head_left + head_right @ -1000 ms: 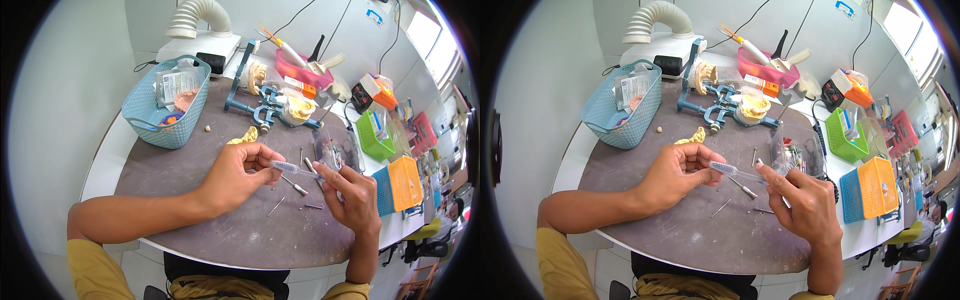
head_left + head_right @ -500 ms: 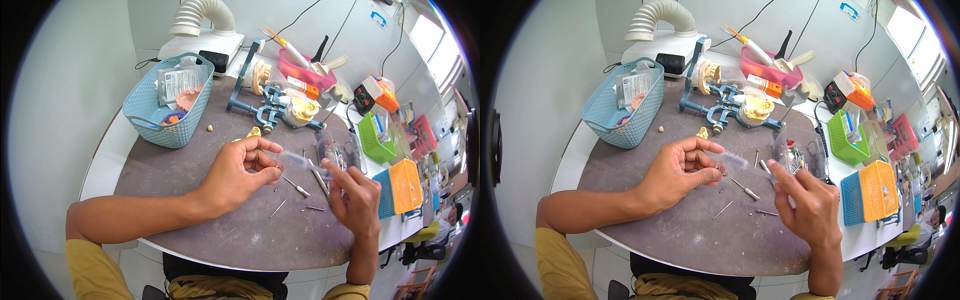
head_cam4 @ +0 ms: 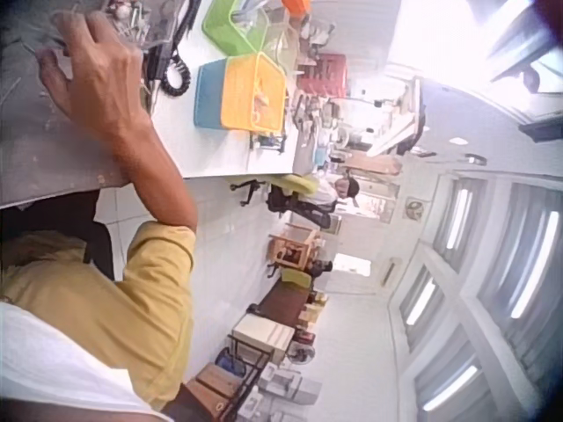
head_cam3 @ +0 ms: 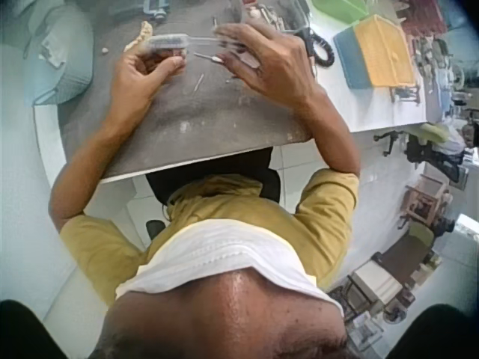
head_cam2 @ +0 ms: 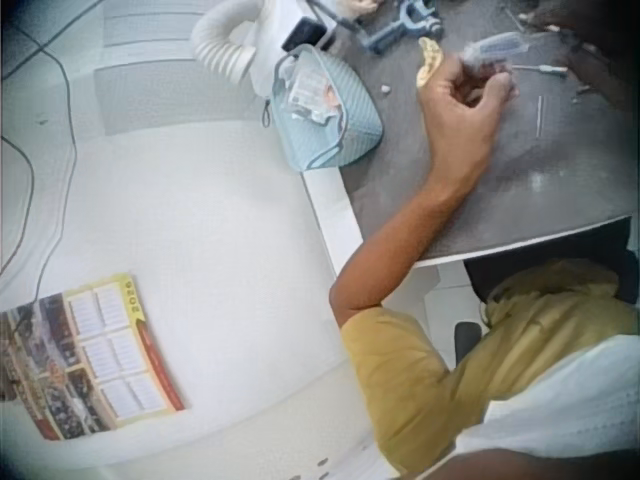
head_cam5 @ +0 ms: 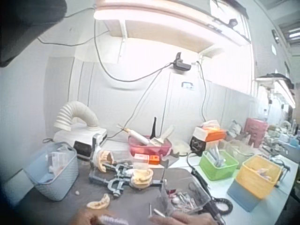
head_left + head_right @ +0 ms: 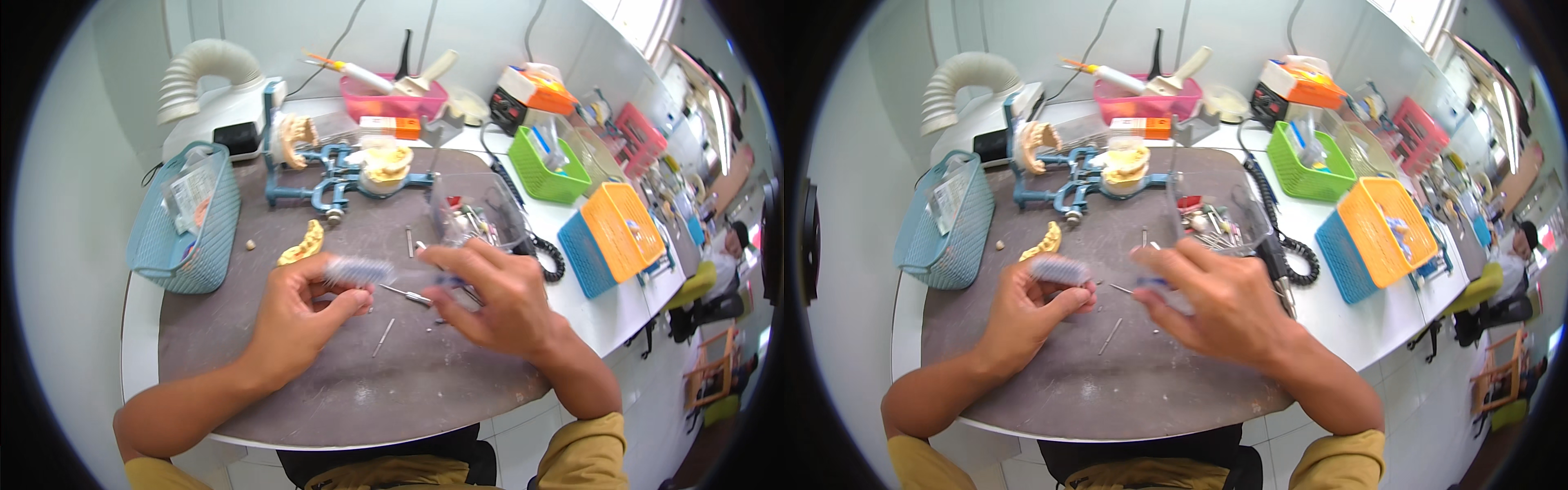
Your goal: The person polishes a small dental prosthetic component using a hand-held rotary tool, then brushes it with a toothbrush and uses a metal tool to clean the internal structure.
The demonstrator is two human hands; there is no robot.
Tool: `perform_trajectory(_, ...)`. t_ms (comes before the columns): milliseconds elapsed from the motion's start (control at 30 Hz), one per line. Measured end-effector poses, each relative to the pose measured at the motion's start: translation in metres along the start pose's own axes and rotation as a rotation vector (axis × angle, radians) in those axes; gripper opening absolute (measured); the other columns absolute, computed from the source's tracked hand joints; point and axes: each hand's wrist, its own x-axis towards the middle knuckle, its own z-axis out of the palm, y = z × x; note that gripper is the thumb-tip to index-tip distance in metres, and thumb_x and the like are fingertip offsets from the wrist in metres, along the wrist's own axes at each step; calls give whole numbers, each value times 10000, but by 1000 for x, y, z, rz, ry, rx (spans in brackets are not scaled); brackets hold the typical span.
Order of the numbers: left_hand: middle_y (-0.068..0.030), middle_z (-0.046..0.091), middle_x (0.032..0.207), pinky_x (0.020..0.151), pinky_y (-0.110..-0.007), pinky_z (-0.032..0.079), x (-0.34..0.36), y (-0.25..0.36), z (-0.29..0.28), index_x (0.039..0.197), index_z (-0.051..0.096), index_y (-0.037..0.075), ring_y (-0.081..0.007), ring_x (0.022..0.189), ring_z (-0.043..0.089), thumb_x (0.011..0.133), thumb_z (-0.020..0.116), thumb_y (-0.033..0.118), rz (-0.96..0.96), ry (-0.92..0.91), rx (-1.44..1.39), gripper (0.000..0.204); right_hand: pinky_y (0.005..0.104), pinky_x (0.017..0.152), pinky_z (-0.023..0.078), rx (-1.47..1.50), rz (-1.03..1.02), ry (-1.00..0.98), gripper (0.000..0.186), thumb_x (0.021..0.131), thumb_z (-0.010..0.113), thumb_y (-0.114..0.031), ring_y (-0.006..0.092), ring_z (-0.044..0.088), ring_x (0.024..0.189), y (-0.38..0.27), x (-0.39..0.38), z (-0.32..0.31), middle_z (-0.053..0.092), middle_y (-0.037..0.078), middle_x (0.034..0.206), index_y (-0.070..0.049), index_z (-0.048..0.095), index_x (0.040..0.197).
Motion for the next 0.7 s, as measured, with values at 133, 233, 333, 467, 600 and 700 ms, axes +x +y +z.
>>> perform_trajectory(133,-135,716,958,799,-259,572,0,-3,4,1015,652,-39,-147,858,698,865,703,-15,29,1,12,161,318,486,503,142,-65,0,357,737,775,-100,201,635,603,-3,-10,14,586,67,859,-69,616,1055)
perform_trajectory(233,-154,724,951,794,-269,585,-2,-1,12,959,666,-56,-166,858,705,868,703,-18,-47,12,-3,105,340,485,515,189,-110,20,386,728,774,-117,232,649,626,-4,-13,23,555,73,919,-72,574,1055)
perform_trajectory(333,-156,720,946,795,-286,595,-5,3,13,946,674,-61,-185,872,706,895,679,-2,-54,36,5,78,361,501,527,193,-130,40,394,706,782,-111,254,658,656,-8,-13,28,539,74,915,-72,542,1016)
perform_trajectory(467,-102,716,917,768,-263,571,-8,1,16,952,677,-32,-149,830,688,909,682,34,36,43,43,79,368,508,518,219,-141,82,379,711,784,-114,254,669,698,-11,-11,34,553,78,912,-71,530,989)
perform_trajectory(600,-77,707,888,724,-233,536,-9,-5,19,951,662,-6,-110,818,671,908,694,59,16,47,-9,84,351,528,513,238,-90,119,365,721,790,-110,231,668,709,-12,-13,38,585,64,898,-74,567,1007)
perform_trajectory(700,-62,678,903,741,-229,540,-9,-4,19,996,610,-3,-114,818,664,913,684,53,31,62,-8,125,355,533,500,270,-60,150,299,763,777,-127,248,663,695,-12,-13,38,590,72,849,-63,578,976)
